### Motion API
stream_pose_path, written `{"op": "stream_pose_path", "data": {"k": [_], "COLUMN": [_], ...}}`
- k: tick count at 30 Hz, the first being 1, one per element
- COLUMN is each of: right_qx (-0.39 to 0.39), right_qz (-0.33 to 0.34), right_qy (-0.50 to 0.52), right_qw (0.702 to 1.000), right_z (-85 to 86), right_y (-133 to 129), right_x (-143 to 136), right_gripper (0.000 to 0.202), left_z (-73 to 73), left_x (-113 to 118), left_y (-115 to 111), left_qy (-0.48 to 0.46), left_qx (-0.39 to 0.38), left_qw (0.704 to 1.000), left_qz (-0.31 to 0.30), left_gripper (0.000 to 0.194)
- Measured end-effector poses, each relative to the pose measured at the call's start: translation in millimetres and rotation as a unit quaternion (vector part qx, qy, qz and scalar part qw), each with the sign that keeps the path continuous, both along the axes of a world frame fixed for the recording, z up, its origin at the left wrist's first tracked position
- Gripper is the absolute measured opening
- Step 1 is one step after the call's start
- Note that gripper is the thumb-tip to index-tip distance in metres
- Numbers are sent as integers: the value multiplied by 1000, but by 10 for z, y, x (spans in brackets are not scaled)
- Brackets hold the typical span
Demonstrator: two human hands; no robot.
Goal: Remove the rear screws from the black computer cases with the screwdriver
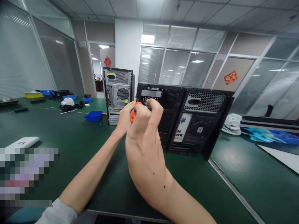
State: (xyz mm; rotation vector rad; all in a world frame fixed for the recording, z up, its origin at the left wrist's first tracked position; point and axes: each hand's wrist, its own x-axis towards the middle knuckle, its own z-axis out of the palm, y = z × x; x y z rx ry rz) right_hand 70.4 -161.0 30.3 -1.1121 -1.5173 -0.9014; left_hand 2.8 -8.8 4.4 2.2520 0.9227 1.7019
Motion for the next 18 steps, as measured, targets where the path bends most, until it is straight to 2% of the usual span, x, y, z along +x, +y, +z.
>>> {"op": "stream_pose_path", "data": {"k": [3,6,12,18], "right_qx": [-22,-13,10,51], "right_qz": [11,-9,-112,-210], "right_qy": [-27,-56,-134,-249], "right_qw": [999,998,985,944], "right_z": [-2,22,101,187], "right_y": [-24,-49,-126,-201], "right_x": [56,91,154,231], "right_gripper": [31,26,15,15], "left_z": [3,5,8,28], "left_x": [-12,-8,14,-1], "left_y": [0,6,24,-2], "left_qy": [-7,-15,-23,-18], "left_qx": [-11,-22,-35,-23], "left_qw": [1000,999,999,1000], "left_qz": [-7,-20,-15,-9], "left_gripper": [48,47,47,48]}}
